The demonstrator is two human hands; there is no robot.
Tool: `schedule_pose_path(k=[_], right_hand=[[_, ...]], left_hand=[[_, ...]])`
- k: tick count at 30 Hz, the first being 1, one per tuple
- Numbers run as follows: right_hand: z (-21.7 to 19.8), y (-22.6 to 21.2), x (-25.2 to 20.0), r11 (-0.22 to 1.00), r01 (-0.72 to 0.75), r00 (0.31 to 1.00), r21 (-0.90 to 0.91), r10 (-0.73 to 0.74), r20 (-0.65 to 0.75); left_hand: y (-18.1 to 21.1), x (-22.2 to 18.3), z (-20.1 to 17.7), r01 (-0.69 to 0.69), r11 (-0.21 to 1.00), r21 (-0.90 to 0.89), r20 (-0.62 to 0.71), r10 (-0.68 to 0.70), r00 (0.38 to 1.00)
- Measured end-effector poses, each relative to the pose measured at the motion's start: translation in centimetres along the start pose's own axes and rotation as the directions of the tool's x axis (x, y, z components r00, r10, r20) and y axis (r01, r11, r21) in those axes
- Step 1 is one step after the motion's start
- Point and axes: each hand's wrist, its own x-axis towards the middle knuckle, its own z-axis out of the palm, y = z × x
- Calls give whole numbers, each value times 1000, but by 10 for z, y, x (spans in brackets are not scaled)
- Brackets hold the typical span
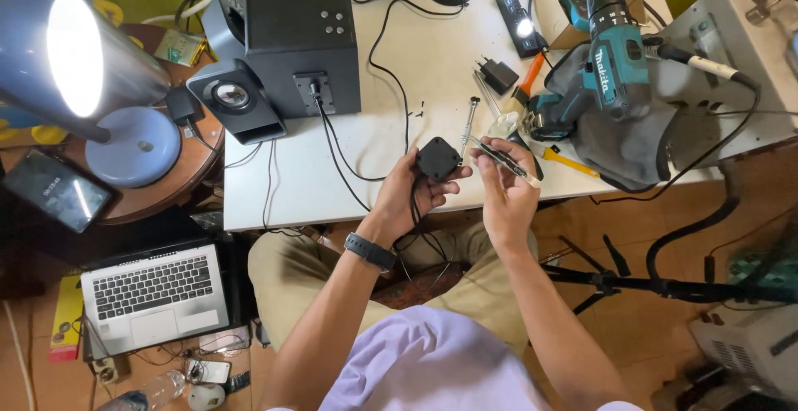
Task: Disassembling a small electronic speaker to inspect and manipulate its internal circuit board and components.
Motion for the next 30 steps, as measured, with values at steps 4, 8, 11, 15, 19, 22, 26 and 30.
schedule_pose_path(k=[4, 8, 11, 15, 19, 22, 26, 30], right_hand=[[4, -6, 2, 1000, 7, 1000, -19, -7, 22], [5, -10, 3, 999, 26, 997, -41, -23, 69], [8, -19, 1, 998, 41, 994, -47, -36, 101], [9, -31, -2, 995, 33, 993, -99, -22, 116], [8, -32, -2, 999, 31, 994, -38, -27, 110], [7, -31, -2, 994, 104, 984, -19, -100, 150], [7, -34, 1, 976, 214, 953, -41, -200, 230], [9, -43, 2, 935, 339, 902, -101, -292, 318]], left_hand=[[0, -5, 2, 22, 1000, -21, 17, -22, 1000], [2, -10, 5, 33, 998, -59, 15, -32, 999], [3, -13, 6, 42, 996, -83, 4, -41, 999], [9, -21, 17, 48, 993, -104, -24, -51, 998], [13, -28, 24, 54, 993, -107, -51, -60, 997], [14, -29, 27, 44, 995, -89, -68, -50, 996], [8, -23, 16, 20, 1000, -14, -70, -21, 997], [8, -27, 21, -20, 1000, 6, -83, 21, 996]])
